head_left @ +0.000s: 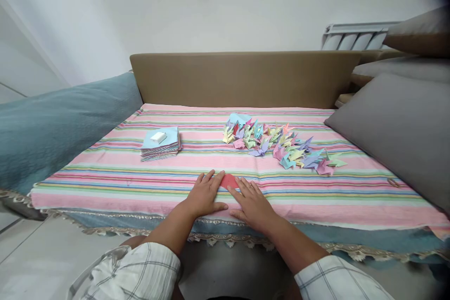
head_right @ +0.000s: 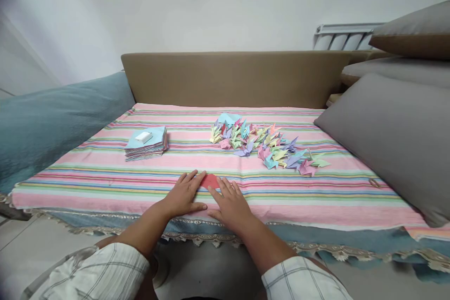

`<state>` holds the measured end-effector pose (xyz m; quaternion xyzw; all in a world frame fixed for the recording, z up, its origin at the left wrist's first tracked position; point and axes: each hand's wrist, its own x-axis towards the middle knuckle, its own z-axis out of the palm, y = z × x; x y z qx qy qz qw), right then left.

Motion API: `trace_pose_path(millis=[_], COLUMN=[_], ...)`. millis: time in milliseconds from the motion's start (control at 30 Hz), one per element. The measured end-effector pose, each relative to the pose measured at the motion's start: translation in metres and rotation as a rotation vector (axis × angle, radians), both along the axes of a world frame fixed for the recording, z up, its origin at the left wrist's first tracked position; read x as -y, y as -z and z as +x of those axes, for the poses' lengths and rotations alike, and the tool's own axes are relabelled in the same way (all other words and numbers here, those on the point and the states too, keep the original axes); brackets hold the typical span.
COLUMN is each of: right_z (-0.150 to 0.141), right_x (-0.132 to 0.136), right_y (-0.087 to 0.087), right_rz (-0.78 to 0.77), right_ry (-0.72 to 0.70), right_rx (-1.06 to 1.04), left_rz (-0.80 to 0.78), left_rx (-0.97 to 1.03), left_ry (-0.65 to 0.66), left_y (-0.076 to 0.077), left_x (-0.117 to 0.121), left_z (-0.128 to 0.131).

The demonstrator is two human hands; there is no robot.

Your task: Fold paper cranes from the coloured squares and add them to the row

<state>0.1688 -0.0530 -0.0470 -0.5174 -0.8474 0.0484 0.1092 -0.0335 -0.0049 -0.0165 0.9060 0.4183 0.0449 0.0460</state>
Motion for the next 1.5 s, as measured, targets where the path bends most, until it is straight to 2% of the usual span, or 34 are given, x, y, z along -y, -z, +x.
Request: trace_pose_path(millis=[133, 267, 433, 600, 933, 1133, 1267, 1500], right_z=[-0.001, -0.001, 0.002, 0.015, 0.038, 0.034, 0.023, 0.010], right_x=[-0.001, 0.000, -0.001, 0.000, 0.003, -0.012, -0.022, -0.032], right_y=[0.000, 0.002, 0.004, -0.003, -0.031, -0.023, -0.020, -0.027], right_rz=[0.004, 0.037, 0.056, 0.016, -0.027, 0.061, 0.070, 0.050], right_ry=[0.008, -0.003, -0.015, -0.035, 0.164, 0.331, 0.348, 0.462], right_rx=[-0.004, -0.005, 0.002, 0.009, -0.080, -0.360, -0.305, -0.282], left_rz=[0.107, 0.190, 0.161, 0.139, 0.117, 0.133, 0.124, 0.097], left_rx=[-0.042, -0.072, -0.078, -0.066, -0.064, -0.050, -0.055, -0.066], left_ry=[-0.027, 0.197, 0.195, 0.180, 0.172, 0.178, 0.168, 0.158], left_y=[-0.003, 0.003, 0.014, 0.015, 0.012, 0.016, 0.015, 0.012], left_x=[0.006, 0.013, 0.010, 0.008, 0.009, 0.008, 0.008, 0.009], left_z=[-0.001, 0.009, 0.013, 0.012, 0.015, 0.013, 0.014, 0.014])
